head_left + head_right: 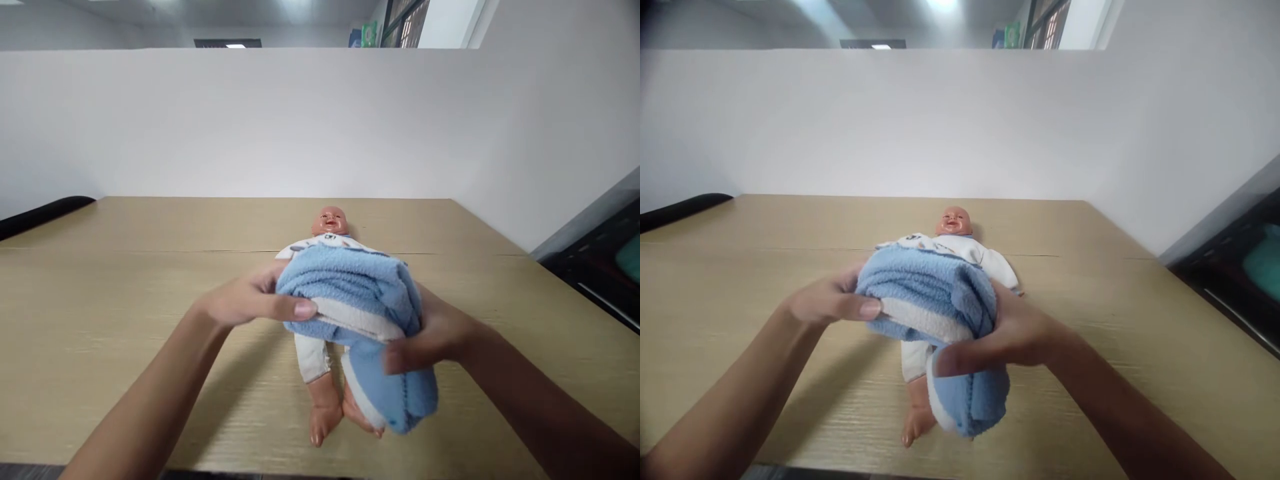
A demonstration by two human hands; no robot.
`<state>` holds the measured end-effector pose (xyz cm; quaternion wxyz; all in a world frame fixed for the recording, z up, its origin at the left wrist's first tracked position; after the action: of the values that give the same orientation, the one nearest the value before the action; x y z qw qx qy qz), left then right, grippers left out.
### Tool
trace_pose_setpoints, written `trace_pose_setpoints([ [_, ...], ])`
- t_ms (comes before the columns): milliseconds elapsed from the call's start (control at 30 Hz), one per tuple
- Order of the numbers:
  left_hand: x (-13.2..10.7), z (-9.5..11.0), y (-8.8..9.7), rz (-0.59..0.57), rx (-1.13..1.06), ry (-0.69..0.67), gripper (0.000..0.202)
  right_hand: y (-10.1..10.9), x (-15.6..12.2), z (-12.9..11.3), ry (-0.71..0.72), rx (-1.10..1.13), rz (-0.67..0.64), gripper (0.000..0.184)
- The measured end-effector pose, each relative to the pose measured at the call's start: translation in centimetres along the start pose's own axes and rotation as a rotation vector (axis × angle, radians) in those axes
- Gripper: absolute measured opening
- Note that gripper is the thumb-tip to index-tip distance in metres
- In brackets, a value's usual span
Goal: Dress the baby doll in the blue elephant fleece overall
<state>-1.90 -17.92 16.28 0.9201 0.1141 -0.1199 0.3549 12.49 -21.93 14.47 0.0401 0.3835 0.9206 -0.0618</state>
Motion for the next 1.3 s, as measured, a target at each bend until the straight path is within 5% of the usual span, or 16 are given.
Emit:
trace_pose_setpoints([
  [100, -3.6, -1.7, -4.1, 0.022, -0.115, 0.113, 0.036, -1.2, -1.6, 0.2, 0.004, -0.130, 0.169, 0.056],
  [200, -6.6, -3.6, -6.9, 0.168, -0.100, 0.161, 0.041, -0.8, -3.1, 1.4, -0.038, -0.259, 0.443, 0.034],
  [300, -8.8, -6.0, -8.9, 0.309, -0.071, 0.259, 0.041, -1.1, -3.9, 3.6, -0.125, -0.317, 0.553, 0.018],
  [467, -11.0, -7.7, -7.8, 0.579, 0.192, 0.344, 0.036, -1.8, -3.7, 4.8, -0.076, -0.513, 0.645, 0.019],
  [833, -8.3, -10.1, -4.6, 0.484, 0.405, 0.304, 0.030, 1.1, -0.6, 7.4, -0.104, -0.652, 0.730, 0.016],
  [1033, -7.3, -8.9, -2.6, 0.459, 0.562, 0.371, 0.025, 2.9, 0.5, 6.2, -0.143, -0.694, 0.738, 0.005],
  [1300, -11.3, -6.9, -5.5, 0.475, 0.376, 0.412, 0.022, -1.7, -1.5, 2.9, -0.181, -0.745, 0.561, 0.013],
])
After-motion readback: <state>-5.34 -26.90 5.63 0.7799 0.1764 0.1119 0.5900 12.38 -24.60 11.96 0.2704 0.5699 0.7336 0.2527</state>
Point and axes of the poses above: each hand's wrist, its own x-axis towards the middle knuckle, its own y-axis out of the back of the hand, z = x × y, the point moved 10 cm from there along x, towards the middle knuckle, and after that the axes turned 11 degrees about -y, right-handed, at the moved point
